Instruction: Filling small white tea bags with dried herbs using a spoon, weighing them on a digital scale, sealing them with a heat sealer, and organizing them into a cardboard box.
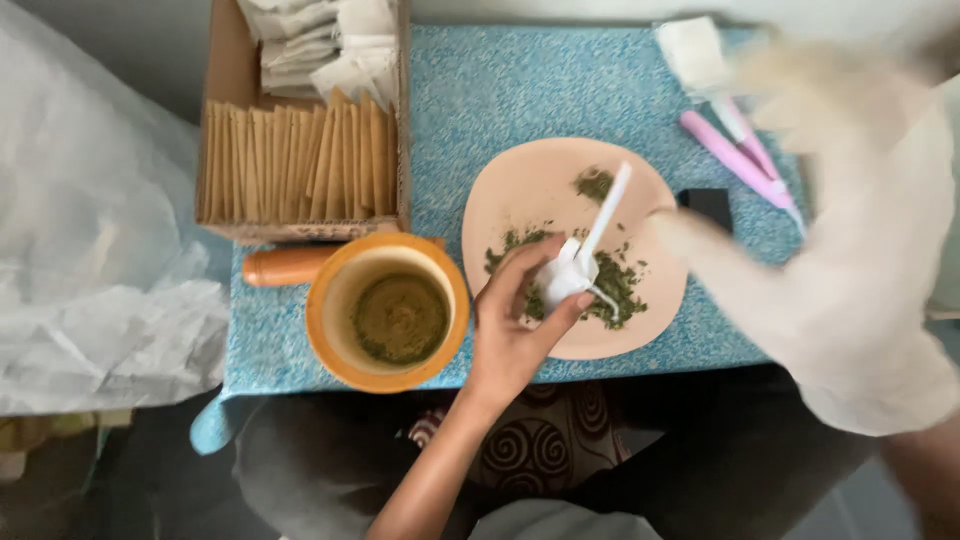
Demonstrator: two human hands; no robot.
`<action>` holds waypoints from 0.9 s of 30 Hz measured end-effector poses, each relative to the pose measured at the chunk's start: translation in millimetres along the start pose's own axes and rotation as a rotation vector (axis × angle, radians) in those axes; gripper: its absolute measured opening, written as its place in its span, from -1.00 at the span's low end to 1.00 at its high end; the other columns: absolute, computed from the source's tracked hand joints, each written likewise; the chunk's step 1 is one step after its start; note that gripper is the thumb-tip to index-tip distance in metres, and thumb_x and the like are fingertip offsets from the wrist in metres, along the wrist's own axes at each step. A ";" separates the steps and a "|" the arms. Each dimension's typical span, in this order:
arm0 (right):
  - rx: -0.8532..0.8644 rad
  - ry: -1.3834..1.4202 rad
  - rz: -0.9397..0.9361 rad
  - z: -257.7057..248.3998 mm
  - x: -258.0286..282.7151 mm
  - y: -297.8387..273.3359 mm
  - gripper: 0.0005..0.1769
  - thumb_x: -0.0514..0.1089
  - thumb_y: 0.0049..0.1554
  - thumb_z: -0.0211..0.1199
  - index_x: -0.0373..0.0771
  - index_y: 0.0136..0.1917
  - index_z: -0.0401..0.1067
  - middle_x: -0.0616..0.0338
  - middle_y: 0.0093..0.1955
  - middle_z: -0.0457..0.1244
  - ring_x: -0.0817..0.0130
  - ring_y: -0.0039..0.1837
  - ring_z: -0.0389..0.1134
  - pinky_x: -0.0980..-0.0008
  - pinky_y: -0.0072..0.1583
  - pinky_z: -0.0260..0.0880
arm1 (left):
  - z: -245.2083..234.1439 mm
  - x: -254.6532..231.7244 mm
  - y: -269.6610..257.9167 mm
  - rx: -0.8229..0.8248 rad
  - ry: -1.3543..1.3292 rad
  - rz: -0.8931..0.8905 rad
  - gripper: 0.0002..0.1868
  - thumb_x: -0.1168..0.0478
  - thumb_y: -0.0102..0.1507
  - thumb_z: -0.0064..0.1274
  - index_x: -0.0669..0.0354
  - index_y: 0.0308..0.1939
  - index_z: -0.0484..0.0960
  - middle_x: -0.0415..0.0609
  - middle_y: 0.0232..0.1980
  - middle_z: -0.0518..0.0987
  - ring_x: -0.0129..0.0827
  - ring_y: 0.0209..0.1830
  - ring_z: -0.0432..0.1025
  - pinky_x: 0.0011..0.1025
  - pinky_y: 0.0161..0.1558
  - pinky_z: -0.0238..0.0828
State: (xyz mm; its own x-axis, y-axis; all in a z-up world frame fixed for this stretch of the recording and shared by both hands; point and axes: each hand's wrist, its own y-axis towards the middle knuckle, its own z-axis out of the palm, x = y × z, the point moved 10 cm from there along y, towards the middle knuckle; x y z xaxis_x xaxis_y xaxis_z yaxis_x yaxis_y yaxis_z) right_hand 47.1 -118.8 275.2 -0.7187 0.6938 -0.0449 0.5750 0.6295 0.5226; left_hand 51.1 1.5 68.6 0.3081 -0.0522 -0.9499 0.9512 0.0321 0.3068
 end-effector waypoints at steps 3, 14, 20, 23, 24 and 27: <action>-0.098 0.295 0.341 30.6 -34.3 -17.3 -0.38 -0.42 0.10 0.63 -0.51 0.19 0.21 -0.23 0.36 0.03 -0.12 0.39 0.11 -0.01 0.43 0.17 | 3.0 9.7 -2.0 0.004 -0.293 -0.050 -0.43 0.46 0.32 0.27 0.22 0.40 0.47 0.10 0.43 0.53 -0.14 0.35 0.54 -0.16 0.49 0.56; 0.043 0.516 0.285 65.5 -15.6 -6.8 -0.71 -0.44 0.33 0.38 -0.27 0.29 0.56 0.17 -0.07 0.30 0.47 -0.26 0.11 0.44 -0.20 0.06 | 8.6 0.1 7.9 -0.018 0.213 0.051 -0.36 0.31 0.26 0.33 0.32 0.41 0.50 0.21 0.37 0.56 0.03 0.32 0.55 -0.02 0.39 0.61; -0.064 0.508 0.253 37.9 -27.9 -8.1 -0.76 -0.49 0.33 0.29 -0.40 0.25 0.53 0.17 -0.09 0.44 0.43 -0.16 0.34 -0.19 0.76 0.16 | 13.9 5.1 14.2 -0.024 0.283 0.072 -0.41 0.30 0.28 0.31 0.25 0.39 0.51 0.21 0.34 0.60 0.04 0.32 0.56 0.05 0.42 0.61; -0.152 0.502 0.272 33.6 -47.4 -22.9 -0.71 -0.64 0.36 0.26 -0.51 0.31 0.52 0.11 -0.26 0.27 0.41 -0.25 0.16 -0.33 0.87 0.13 | 15.3 3.3 19.8 -0.039 0.244 0.048 -0.40 0.34 0.24 0.35 0.23 0.35 0.53 0.13 0.25 0.63 -0.05 0.28 0.57 -0.01 0.45 0.57; -0.144 0.510 0.273 37.5 -52.3 -29.6 -0.71 -0.64 0.36 0.26 -0.51 0.31 0.52 0.11 -0.26 0.27 0.41 -0.25 0.16 -0.33 0.87 0.13 | 14.3 3.7 18.1 -0.043 0.247 0.039 -0.40 0.34 0.24 0.35 0.23 0.35 0.53 0.13 0.25 0.63 -0.05 0.28 0.57 -0.01 0.45 0.57; -0.248 0.683 0.411 49.4 -94.9 -54.6 -0.70 -0.67 0.52 0.07 -0.69 0.46 0.43 -0.14 0.03 0.33 0.25 -0.05 0.27 0.36 0.04 0.29 | 17.7 10.2 25.2 -0.005 0.032 0.010 -0.44 0.44 0.31 0.27 0.30 0.39 0.47 0.09 0.31 0.55 -0.14 0.36 0.51 -0.14 0.60 0.43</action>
State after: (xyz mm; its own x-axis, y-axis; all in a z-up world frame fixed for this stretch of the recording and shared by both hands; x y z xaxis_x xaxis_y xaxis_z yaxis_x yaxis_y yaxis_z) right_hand 103.2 -201.8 208.9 -0.5952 0.4362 0.6749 0.7979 0.2216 0.5606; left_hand 78.5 -15.9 67.7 0.3172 -0.0197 -0.9482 0.9479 0.0371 0.3163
